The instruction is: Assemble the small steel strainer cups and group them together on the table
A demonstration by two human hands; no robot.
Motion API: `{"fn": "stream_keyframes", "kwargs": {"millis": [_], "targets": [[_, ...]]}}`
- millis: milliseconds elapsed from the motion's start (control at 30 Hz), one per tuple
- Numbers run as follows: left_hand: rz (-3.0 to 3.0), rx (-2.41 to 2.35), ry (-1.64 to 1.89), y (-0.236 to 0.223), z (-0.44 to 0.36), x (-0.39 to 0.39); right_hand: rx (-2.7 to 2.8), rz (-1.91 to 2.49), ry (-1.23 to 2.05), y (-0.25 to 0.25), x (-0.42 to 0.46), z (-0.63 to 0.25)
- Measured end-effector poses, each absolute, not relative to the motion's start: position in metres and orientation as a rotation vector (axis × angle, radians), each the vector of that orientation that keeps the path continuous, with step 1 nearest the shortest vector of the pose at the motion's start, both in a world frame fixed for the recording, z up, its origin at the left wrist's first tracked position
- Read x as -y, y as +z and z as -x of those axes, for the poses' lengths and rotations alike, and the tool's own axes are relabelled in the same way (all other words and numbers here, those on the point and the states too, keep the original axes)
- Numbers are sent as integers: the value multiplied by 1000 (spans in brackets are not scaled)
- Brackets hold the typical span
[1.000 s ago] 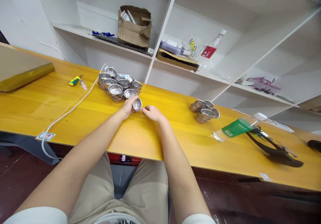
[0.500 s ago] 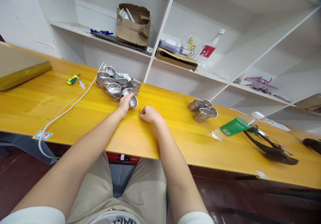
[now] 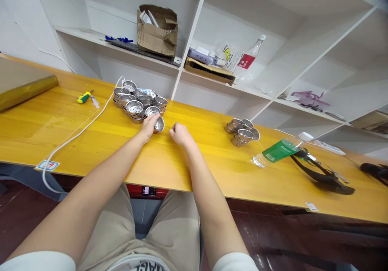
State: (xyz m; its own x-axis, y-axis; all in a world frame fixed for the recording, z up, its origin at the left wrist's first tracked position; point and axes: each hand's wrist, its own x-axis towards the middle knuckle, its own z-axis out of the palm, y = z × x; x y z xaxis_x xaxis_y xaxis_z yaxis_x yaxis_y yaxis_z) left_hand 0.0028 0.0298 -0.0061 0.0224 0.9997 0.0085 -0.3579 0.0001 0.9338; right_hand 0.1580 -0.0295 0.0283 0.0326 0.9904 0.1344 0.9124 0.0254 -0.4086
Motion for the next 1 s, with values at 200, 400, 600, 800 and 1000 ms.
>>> {"fn": "stream_keyframes", "kwargs": {"millis": [200,400,600,800,1000], "targets": [[-972,-915,1318,-4,-4,-27,1638,1760,358,18,13,-169],[-1045,-913,1299,-5,-3,-26,1186,1602,905,18,9,-163],[-1084,-915,1284,-4,-2,-25,952,1457,1145,26,14,-157],[-1130,-905,1286,-5,-3,-24,926,1390,1259,27,15,-158],[-1204,-942,1297,-3,-3,-23,1049,1459,1070,26,13,-161]]}}
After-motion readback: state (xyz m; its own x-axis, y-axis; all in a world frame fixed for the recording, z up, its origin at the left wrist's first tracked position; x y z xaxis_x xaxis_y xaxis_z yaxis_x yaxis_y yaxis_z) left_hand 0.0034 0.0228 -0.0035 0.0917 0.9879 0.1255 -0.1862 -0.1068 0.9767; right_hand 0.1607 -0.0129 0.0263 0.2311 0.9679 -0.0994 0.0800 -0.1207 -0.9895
